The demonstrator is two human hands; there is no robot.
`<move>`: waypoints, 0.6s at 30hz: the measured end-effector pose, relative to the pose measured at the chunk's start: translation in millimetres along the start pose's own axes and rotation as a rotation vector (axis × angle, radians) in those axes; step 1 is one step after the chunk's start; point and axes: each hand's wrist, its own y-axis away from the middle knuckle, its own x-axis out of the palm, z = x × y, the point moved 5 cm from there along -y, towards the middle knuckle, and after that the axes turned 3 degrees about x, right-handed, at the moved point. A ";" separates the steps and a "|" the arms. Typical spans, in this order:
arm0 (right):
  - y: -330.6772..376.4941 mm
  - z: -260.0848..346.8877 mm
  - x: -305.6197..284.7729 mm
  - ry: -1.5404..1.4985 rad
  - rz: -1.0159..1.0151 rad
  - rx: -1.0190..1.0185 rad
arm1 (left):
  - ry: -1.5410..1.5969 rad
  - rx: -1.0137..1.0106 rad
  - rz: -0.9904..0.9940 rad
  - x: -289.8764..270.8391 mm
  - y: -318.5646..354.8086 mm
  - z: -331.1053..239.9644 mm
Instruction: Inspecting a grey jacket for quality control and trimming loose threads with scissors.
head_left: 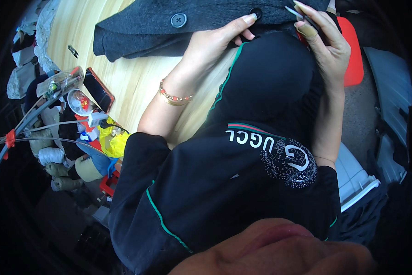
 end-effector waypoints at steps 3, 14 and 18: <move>-21.3 42.3 45.0 1.440 0.156 0.642 | 0.116 0.001 0.035 9.5 -8.6 -0.4; -37.5 36.7 61.1 1.507 0.440 0.508 | 0.441 -0.067 0.202 30.0 -14.8 0.6; -40.8 34.5 66.6 1.594 0.523 0.484 | 0.432 -0.039 0.157 32.5 -11.1 -1.7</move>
